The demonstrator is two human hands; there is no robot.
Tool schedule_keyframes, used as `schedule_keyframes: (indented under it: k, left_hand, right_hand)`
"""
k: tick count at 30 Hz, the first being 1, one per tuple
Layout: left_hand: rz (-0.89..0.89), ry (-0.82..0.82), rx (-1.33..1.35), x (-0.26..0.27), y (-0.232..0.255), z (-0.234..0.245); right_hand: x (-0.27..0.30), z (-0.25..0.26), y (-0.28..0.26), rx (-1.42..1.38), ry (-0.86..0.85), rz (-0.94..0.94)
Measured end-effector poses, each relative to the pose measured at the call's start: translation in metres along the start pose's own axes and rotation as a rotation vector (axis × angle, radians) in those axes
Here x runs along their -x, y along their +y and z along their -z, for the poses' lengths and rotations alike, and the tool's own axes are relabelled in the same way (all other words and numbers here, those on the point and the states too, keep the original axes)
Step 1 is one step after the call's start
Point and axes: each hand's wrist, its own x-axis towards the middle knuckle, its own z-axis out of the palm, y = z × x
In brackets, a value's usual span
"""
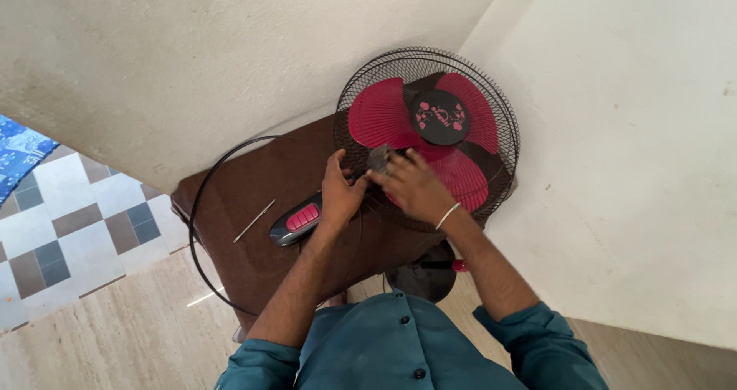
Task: The person removes the front grill of a standing electric fan, then uses a screwdriver to detach the control panel and a rubber belt from the fan head. They wipe the fan blades and grill with a cloth. The fan remains partially disassembled on a brown-covered table.
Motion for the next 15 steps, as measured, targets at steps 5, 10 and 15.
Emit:
schedule_keyframes:
  k: [5,10,15]
  left_hand:
    - [0.003,-0.040,0.078,-0.005,0.004,0.004]
    - [0.175,-0.206,0.325,-0.008,0.009,0.005]
    - [0.310,-0.194,0.417,-0.006,0.006,0.008]
  right_hand:
    - [-0.001,0.010,0.051,0.035,0.065,-0.415]
    - [0.011,0.002,0.077,-0.032,0.249,-0.521]
    - [0.006,-0.007,0.058,-0.157,0.280,-0.333]
